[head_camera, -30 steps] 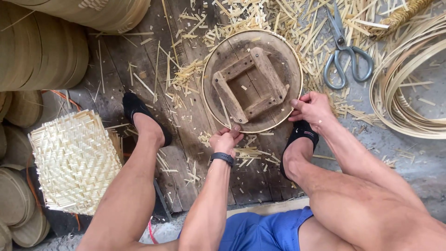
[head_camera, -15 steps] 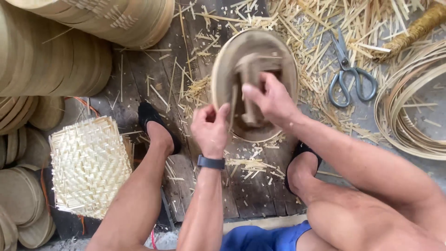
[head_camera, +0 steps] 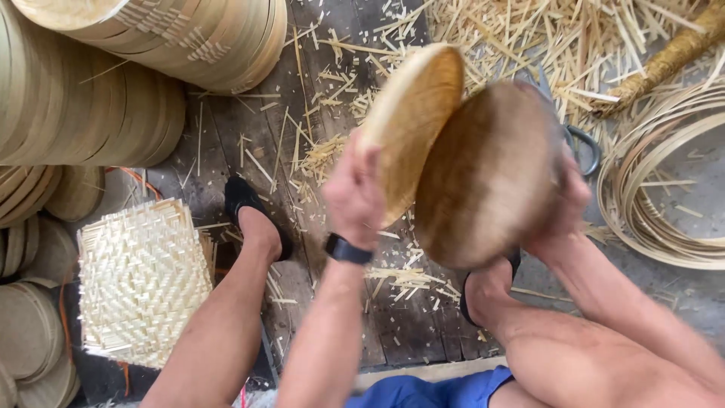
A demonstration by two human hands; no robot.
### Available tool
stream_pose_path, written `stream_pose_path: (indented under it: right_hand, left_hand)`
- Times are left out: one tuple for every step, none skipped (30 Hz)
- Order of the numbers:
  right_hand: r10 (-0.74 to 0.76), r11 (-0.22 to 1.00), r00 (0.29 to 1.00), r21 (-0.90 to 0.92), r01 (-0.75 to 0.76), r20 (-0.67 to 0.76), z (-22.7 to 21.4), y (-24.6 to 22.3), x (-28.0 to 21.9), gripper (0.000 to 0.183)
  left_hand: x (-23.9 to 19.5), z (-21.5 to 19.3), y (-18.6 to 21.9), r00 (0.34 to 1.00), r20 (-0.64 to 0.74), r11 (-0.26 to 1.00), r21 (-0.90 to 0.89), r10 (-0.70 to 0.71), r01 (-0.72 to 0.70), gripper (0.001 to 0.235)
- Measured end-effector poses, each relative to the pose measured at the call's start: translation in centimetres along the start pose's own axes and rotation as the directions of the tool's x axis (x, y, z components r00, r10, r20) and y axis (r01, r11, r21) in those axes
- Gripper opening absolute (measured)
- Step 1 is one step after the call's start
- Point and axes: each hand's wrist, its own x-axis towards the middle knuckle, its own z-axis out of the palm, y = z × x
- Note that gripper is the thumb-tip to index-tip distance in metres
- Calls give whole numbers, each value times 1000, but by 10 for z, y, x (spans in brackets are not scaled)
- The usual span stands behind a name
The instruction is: The recorder uses scissors and a wooden mold to weave and trim bamboo strips into a circular basket or steamer tray structure.
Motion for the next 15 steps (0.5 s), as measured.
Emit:
stream_pose_path:
  right_hand:
    - [-2,1000,1000,-5,2,2,-24,7,-6,101]
    - [31,999,1000,37,-31,-1,-48,15,-13,105]
    - [64,995,998,80,-64,-3,-71,22,-19,109]
    - [63,995,998,80,-63,-2,-99,41,-23,109]
    - [21,981,992,190,-44,125,-126,60,-26,109]
    - [-32,952,970,303,-45,243,-152,80,-32,108]
    - [-29,951,969,306,-49,244,-154,97,-28,108]
    - [98,918,986,371,-141,132,-157,113,-23,96]
    - [229,869,973,444,-217,27,-160,129,-17,84]
    - [228,869,973,444,-218,31,-142,130,-8,84]
    - [317,885,948,360,-294,-5,-123,131,1,76]
    - [397,887,916,279,-369,-50,-104,132,10,68]
    - [394,887,918,281,-366,-48,-87,120,9,68]
    - [429,886,902,215,-411,-45,-70,109,6,72]
    - [464,879,885,148,-453,-44,-53,97,4,78]
  left_hand:
    - [10,-4,-19,1000,-3,1000,-5,0,0,63]
    - [19,-9,-39,997,-76,999,-33,-32,29,60]
    - [28,-14,-59,987,-148,996,-62,-64,56,59]
    - [40,-27,-67,987,-149,997,-63,-63,54,59]
    - [51,-41,-76,980,-159,986,-134,-117,96,59]
    - [61,-57,-85,971,-165,970,-201,-174,140,62]
    - [68,-71,-74,970,-166,970,-197,-176,142,62]
    - [76,-85,-62,954,-102,940,-226,-283,255,60]
    - [84,-98,-50,922,-35,898,-247,-385,365,59]
    - [87,-99,-60,923,-38,898,-247,-383,363,59]
    - [92,-99,-69,938,-25,901,-289,-345,324,59]
    - [97,-99,-78,953,-9,901,-330,-303,284,61]
    - [100,-94,-85,954,-10,902,-329,-299,280,61]
    - [101,-90,-92,892,23,870,-209,-452,447,62]
    - [103,-85,-100,803,38,799,-82,-595,596,63]
